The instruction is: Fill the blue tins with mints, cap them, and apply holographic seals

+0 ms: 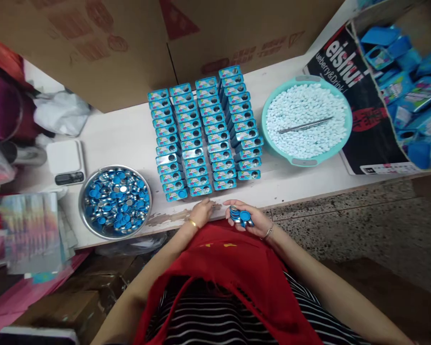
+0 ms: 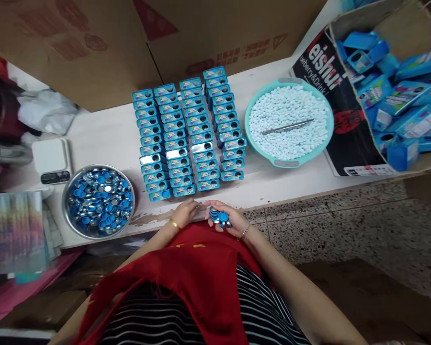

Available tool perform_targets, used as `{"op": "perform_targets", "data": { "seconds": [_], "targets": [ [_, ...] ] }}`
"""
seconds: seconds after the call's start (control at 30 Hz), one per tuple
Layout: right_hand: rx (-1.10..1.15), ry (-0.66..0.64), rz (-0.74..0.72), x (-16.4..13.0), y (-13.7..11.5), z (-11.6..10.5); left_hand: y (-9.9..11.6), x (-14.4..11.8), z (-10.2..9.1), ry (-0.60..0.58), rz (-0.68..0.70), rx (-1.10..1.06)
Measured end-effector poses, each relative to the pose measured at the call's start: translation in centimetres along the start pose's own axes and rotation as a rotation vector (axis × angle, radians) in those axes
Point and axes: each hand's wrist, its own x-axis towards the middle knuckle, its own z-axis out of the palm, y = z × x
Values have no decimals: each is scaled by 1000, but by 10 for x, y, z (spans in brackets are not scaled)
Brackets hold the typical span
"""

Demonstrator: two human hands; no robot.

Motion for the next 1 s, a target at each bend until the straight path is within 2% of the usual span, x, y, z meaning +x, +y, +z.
{"op": "perform_targets", "data": {
  "seconds": [0.03,0.1,0.17,0.2,0.27,0.33,0.47,0.6,0.67,0.73,0.8,0.87,0.93,1.0],
  "targets": [
    [3,-19,-2,5,-1,4,-4,-9,-13,104,8,-38],
    [10,-74,-9,16,-4,12,-12,-22,-42,384,-36,-122],
    [9,-133,-7,30,-7,23,-22,-24,-71,577,-215,-158],
    [5,-159,-1,37,-9,28,-26,-21,-84,590,-339,-141],
    [-5,-202,12,49,-13,38,-33,-10,-104,501,-559,-62],
    [-21,-231,21,59,-16,46,-36,3,-118,341,-677,42],
    [-68,-218,25,72,-18,53,-40,21,-130,81,-733,182],
    [-106,-175,13,83,-17,57,-43,22,-135,-4,-739,240],
    [-139,-154,22,87,-17,60,-41,18,-135,50,-724,224],
    [-188,-122,24,92,-18,64,-34,10,-132,191,-639,113],
    [-245,-81,10,96,-19,68,-24,0,-128,317,-459,-112],
    [-291,-32,-4,101,-18,73,-14,-10,-124,362,-246,-332],
    [-301,1,0,106,-18,78,-7,-18,-125,373,-62,-387],
    [-267,-12,39,110,-17,83,-6,-24,-129,368,91,-310]
  ]
}}
